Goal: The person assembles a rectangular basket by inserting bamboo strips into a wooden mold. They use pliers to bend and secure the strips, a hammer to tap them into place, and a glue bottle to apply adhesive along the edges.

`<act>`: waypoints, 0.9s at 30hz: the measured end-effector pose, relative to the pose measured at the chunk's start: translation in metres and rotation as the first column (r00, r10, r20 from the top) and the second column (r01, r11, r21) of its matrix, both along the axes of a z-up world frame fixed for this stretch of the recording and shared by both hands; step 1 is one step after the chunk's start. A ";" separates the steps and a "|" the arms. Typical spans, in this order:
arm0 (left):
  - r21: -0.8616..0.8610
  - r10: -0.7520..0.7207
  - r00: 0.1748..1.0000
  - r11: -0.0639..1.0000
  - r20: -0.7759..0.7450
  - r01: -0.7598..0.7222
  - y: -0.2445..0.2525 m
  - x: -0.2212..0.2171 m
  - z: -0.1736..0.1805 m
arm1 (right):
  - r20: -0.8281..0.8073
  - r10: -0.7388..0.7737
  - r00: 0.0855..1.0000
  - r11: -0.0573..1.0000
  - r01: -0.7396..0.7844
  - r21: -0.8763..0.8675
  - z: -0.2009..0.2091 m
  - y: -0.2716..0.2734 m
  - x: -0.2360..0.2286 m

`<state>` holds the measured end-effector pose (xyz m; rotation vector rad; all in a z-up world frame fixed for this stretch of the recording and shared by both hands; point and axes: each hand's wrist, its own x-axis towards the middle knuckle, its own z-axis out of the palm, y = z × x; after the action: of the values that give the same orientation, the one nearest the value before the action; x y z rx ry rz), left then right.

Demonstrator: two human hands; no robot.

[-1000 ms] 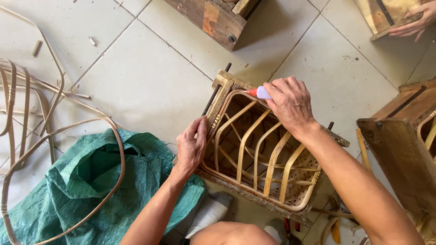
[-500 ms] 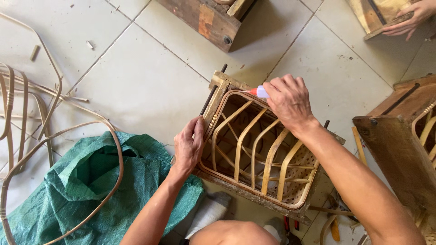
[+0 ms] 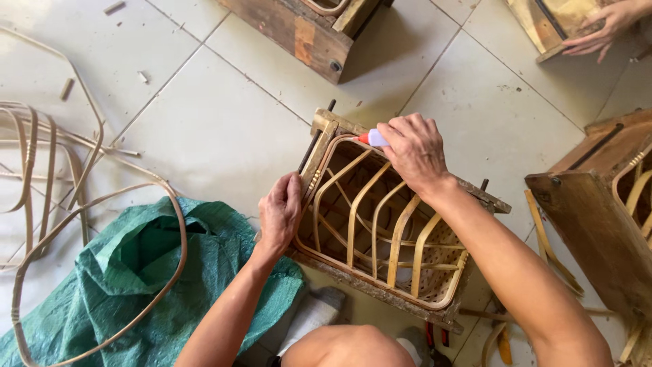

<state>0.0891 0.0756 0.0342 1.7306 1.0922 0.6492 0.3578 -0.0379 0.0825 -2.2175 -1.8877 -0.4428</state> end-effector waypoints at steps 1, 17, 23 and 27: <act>-0.001 -0.003 1.000 1.000 0.008 0.003 0.000 0.000 0.001 | 0.016 0.012 1.000 1.000 -0.012 0.008 0.002 0.003 -0.001; 0.026 -0.022 0.999 0.999 -0.028 0.023 0.002 0.001 0.013 | 0.266 0.098 0.959 0.990 -0.067 -0.123 0.020 0.027 0.008; 0.026 0.002 0.999 1.000 0.040 -0.003 0.000 0.000 0.002 | -0.160 -0.122 0.979 0.989 0.134 0.066 0.052 -0.050 0.004; -0.049 -0.029 0.994 0.998 0.101 0.034 0.002 -0.005 -0.016 | -0.744 -0.409 0.528 0.781 0.624 0.014 0.035 -0.178 -0.036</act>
<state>0.0844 0.0775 0.0187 1.6506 1.0013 0.6761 0.3217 -0.2161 0.1173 -2.2397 -0.6799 0.0979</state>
